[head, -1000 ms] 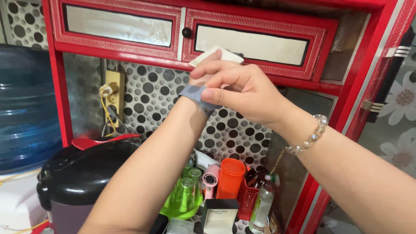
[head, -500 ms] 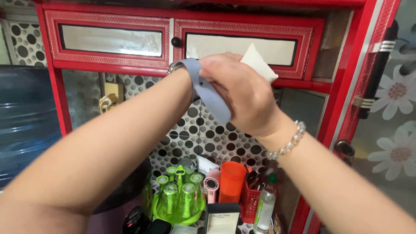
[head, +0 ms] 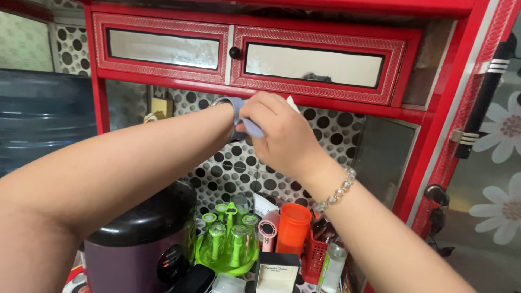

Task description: The person takes off their personal accessories one by one and stores them. They place sunglasses into a hard case, unfasten a smartwatch from their wrist and set it into a watch box with a cushion, remove a beaded bracelet and a ring, put the ring into a small plastic container, and close the boxes on the cabinet.

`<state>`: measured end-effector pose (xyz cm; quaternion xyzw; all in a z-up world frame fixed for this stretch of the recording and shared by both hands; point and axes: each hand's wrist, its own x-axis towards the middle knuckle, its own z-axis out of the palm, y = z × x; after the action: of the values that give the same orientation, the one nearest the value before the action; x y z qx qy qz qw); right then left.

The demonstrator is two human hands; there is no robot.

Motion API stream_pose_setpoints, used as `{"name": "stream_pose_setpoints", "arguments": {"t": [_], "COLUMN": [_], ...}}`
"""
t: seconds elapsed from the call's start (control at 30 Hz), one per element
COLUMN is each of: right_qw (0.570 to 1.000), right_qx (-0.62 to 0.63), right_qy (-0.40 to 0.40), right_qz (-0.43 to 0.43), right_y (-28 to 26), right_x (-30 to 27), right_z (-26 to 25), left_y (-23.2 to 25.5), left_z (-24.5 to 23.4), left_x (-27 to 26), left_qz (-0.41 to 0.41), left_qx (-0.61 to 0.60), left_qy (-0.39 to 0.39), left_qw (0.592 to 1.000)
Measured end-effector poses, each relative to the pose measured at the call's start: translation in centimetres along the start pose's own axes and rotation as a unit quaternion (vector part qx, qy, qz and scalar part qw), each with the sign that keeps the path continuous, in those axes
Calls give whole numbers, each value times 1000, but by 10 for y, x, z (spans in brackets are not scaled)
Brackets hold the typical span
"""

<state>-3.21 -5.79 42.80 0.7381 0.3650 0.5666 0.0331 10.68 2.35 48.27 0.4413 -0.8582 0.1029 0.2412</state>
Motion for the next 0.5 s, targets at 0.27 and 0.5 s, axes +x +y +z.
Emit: {"name": "stream_pose_setpoints", "arguments": {"t": [0.27, 0.5], "right_qw": [830, 972], "right_qx": [368, 159], "right_qy": [102, 89], "right_qz": [407, 148], "right_y": [8, -4], "right_x": [-3, -22], "right_z": [35, 58], "left_y": [-48, -63], "left_z": [11, 32], "left_x": [-14, -22], "left_qz": [-146, -270], "left_qx": [-276, -506], "left_qy": [175, 396], "left_qw": [934, 717]}}
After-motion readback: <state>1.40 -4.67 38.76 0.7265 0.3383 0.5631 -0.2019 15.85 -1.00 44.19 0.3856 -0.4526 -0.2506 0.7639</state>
